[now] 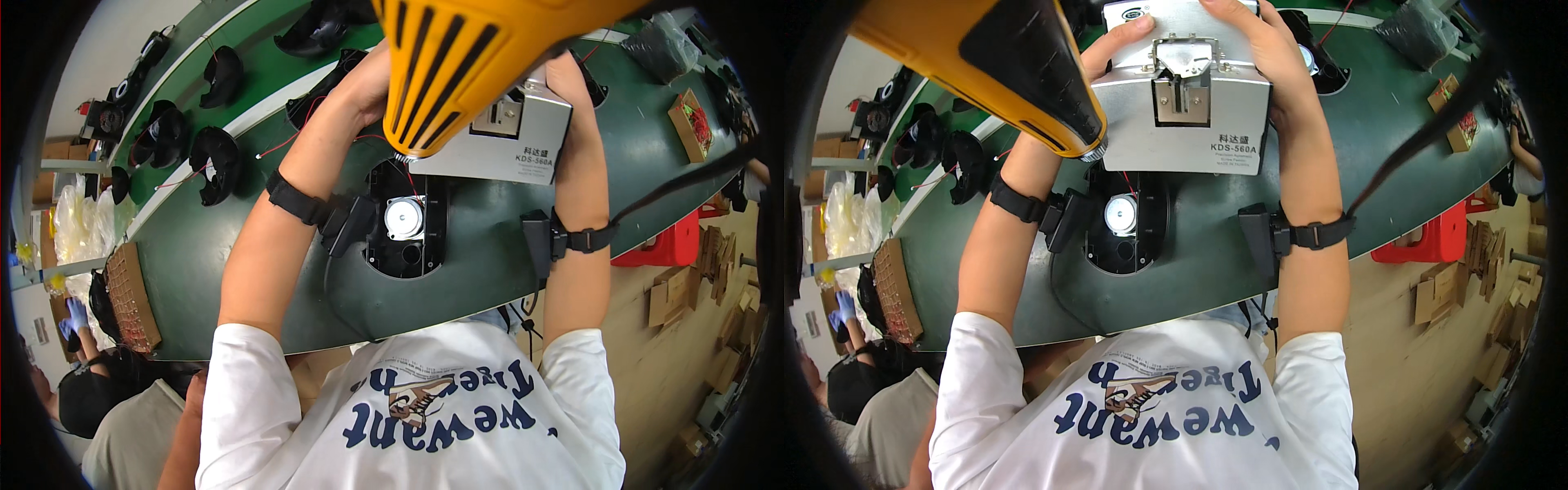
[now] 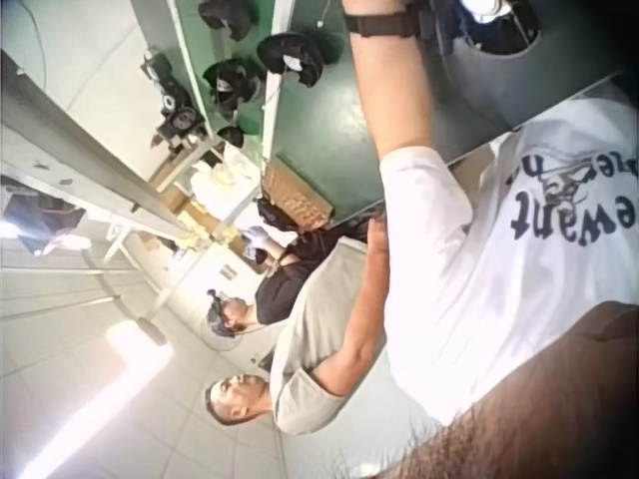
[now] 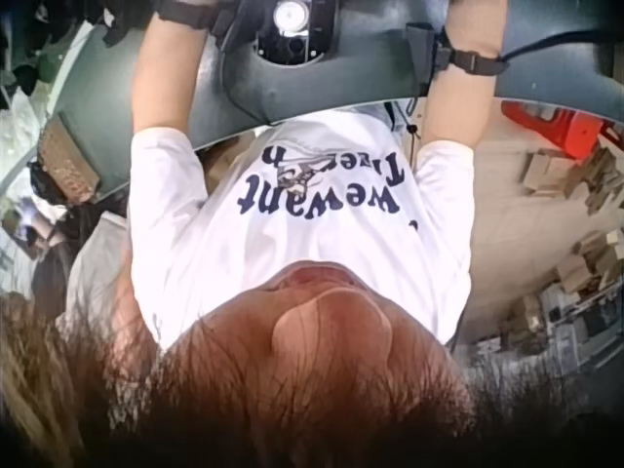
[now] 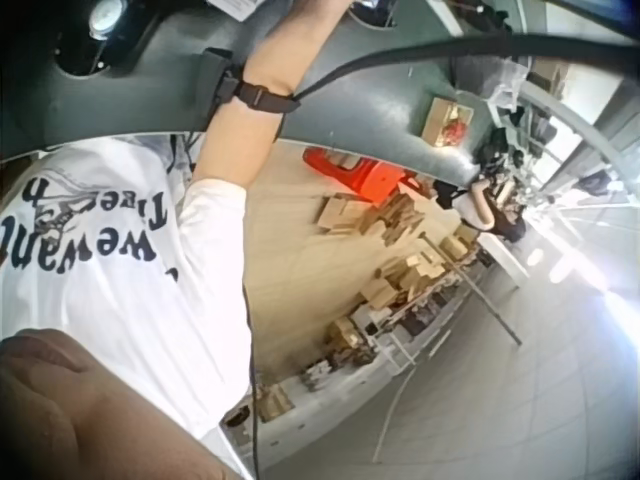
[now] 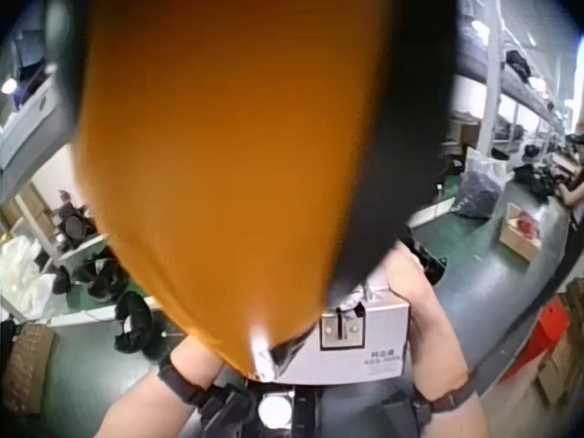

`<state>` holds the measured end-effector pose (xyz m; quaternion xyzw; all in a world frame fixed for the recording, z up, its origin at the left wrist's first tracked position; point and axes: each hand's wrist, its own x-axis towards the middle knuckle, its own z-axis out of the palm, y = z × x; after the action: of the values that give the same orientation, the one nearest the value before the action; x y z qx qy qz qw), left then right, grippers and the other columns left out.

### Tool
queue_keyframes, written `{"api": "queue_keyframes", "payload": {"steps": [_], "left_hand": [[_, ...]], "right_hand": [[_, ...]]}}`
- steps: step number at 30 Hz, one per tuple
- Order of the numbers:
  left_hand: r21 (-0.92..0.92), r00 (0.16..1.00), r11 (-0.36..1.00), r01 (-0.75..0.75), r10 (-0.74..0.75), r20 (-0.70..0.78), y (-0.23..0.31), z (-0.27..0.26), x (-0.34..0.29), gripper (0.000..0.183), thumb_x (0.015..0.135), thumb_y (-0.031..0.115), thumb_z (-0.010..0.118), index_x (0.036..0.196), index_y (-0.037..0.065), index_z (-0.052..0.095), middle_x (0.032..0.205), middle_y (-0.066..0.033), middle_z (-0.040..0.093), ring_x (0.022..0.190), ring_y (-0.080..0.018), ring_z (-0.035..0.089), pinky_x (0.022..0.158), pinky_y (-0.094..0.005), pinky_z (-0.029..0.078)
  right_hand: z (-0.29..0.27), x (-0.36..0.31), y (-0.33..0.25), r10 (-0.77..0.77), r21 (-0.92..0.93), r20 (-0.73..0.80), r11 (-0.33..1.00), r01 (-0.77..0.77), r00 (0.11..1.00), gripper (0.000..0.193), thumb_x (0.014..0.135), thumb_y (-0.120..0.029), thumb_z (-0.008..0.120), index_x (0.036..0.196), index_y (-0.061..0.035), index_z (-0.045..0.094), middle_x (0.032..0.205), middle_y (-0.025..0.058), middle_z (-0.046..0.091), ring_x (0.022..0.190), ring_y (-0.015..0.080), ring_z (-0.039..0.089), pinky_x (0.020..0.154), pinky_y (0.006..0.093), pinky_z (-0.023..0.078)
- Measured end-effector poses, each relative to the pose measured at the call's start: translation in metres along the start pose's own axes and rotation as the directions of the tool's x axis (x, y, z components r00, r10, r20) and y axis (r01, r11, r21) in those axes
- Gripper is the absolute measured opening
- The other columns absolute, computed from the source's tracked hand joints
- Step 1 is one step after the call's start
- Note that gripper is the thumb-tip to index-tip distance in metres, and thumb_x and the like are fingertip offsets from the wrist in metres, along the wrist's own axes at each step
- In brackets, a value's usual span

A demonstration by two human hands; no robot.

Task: The recorder is assembling small electronic speakers on a factory production line, using a powered screwdriver to secure components.

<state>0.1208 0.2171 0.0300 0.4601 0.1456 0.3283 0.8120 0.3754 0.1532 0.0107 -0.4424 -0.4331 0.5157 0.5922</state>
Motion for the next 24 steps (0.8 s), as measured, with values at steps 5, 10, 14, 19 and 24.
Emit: {"api": "queue_keyframes", "payload": {"steps": [5,10,14,19,24], "left_hand": [[0.357,0.931,0.926,0.125,0.015,-0.364,-0.007,0.033,0.024,0.067,0.091,0.052,0.072,0.133,0.001,0.061,0.124,-0.0150,0.068,0.110,-0.0219,0.067,0.096,-0.0346,0.052],[0.810,0.876,0.582,-0.076,0.427,-0.224,-0.001,0.053,0.023,0.062,0.089,0.038,0.073,0.136,0.001,0.057,0.122,-0.0111,0.066,0.114,-0.0215,0.061,0.100,-0.0336,0.046],[0.777,0.915,0.622,-0.101,0.365,-0.173,0.017,0.081,0.039,0.074,0.080,0.032,0.079,0.140,-0.004,0.053,0.125,-0.0152,0.064,0.114,-0.0225,0.061,0.103,-0.0346,0.045],[0.860,0.919,0.493,-0.134,0.387,-0.079,0.018,0.091,0.060,0.122,0.065,0.042,0.093,0.154,-0.015,0.031,0.115,-0.0179,0.066,0.103,-0.0224,0.064,0.089,-0.0322,0.051],[0.927,0.918,0.366,-0.087,0.392,-0.069,0.015,0.103,0.069,0.121,0.063,0.040,0.095,0.152,-0.016,0.034,0.104,-0.0113,0.065,0.093,-0.0174,0.060,0.084,-0.0278,0.049]], "right_hand": [[0.012,0.014,-0.037,-0.109,0.048,-0.094,0.992,0.114,0.990,0.088,0.080,-0.036,0.090,0.145,0.0031,0.046,0.117,0.0181,0.065,0.104,0.0239,0.068,0.091,0.0325,0.053],[0.013,0.000,-0.028,-0.162,0.174,-0.108,0.968,0.179,0.981,0.082,0.085,-0.028,0.083,0.150,0.0025,0.043,0.137,0.0193,0.058,0.121,0.0252,0.061,0.103,0.0336,0.047],[0.003,-0.015,-0.038,-0.144,0.362,-0.066,0.919,0.158,0.987,0.064,0.100,-0.028,0.063,0.157,-0.0085,0.041,0.125,0.0125,0.065,0.117,0.0202,0.061,0.101,0.0306,0.046],[-0.014,-0.013,-0.044,-0.220,0.348,-0.118,0.904,0.247,0.968,0.075,0.096,-0.033,0.067,0.157,-0.0008,0.037,0.135,0.0164,0.059,0.123,0.0219,0.058,0.104,0.0296,0.043],[-0.030,-0.010,-0.037,-0.130,0.412,-0.137,0.894,0.176,0.982,0.078,0.097,-0.032,0.066,0.157,0.0047,0.033,0.135,0.0161,0.059,0.119,0.0197,0.059,0.100,0.0280,0.046]]}}
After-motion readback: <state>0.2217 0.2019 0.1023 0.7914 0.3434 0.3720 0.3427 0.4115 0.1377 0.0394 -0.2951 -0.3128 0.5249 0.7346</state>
